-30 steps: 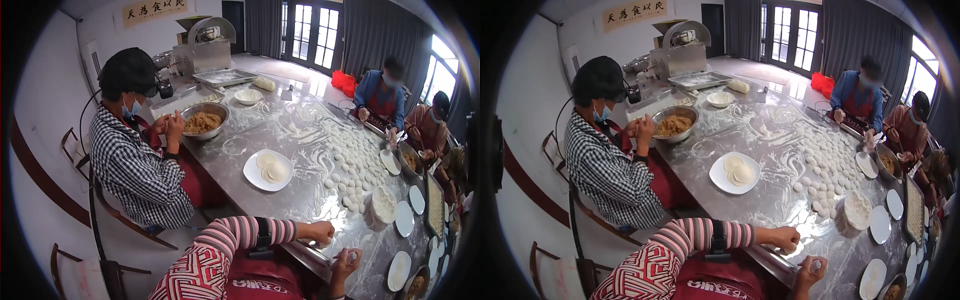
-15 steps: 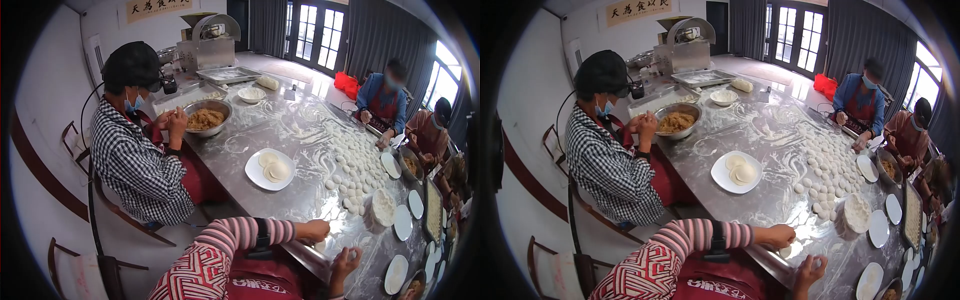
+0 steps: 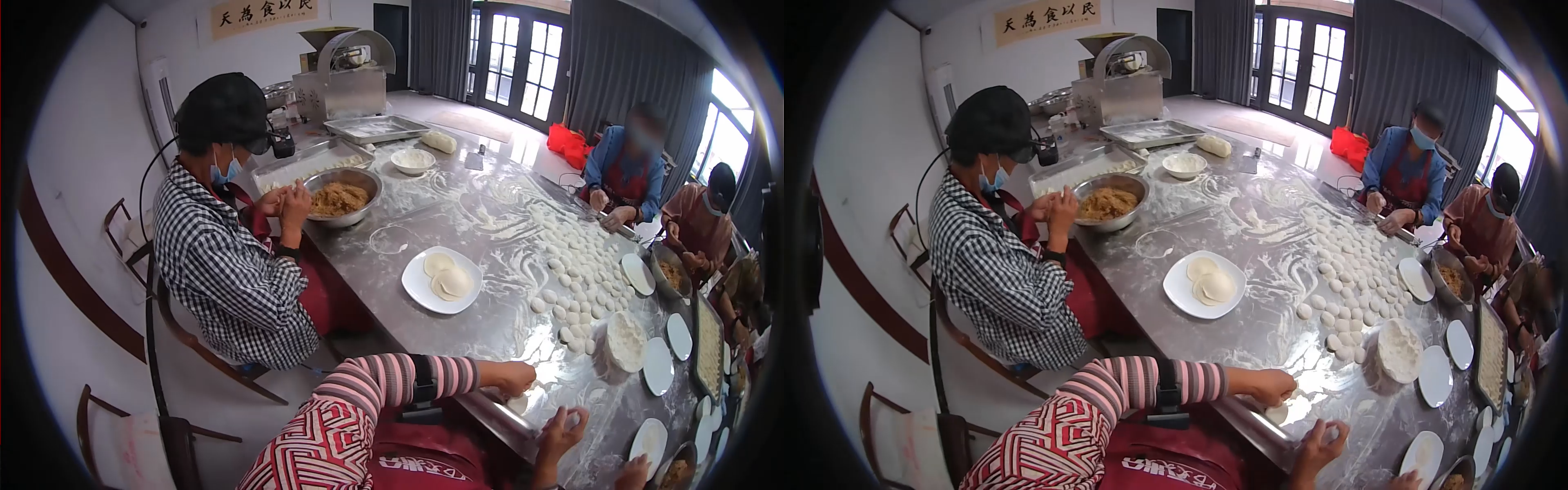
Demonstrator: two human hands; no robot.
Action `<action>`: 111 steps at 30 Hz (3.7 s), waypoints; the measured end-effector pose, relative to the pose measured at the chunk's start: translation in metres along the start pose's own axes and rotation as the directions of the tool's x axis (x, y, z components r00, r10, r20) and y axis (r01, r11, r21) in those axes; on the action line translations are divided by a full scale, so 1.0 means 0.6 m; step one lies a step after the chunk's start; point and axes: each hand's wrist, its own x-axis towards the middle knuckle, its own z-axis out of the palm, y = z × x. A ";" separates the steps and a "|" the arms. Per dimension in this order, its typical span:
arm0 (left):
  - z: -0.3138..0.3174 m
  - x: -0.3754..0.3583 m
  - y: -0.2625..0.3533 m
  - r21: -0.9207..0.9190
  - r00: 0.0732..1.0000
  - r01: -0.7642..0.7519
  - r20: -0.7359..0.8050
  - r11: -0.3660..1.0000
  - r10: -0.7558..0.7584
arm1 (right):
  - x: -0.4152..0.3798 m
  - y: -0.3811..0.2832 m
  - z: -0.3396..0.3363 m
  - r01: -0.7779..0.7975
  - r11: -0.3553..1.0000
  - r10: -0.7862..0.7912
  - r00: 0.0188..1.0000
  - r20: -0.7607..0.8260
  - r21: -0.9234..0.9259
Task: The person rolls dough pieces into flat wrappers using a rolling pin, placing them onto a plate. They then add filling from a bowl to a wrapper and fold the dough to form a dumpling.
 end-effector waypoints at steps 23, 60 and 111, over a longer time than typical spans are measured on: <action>0.002 0.006 0.002 0.025 0.993 -0.101 -0.061 0.995 0.102 | 0.008 0.020 -0.011 -0.035 0.999 0.035 0.999 -0.008 -0.035; -0.021 0.000 0.032 0.060 0.996 0.089 -0.035 0.994 -0.087 | 0.110 0.011 0.060 0.148 0.923 -0.172 0.984 -0.037 -0.354; -0.032 -0.013 0.017 -0.016 0.986 0.144 0.086 0.989 -0.143 | -0.047 -0.005 -0.028 0.076 0.965 -0.089 0.995 -0.040 -0.251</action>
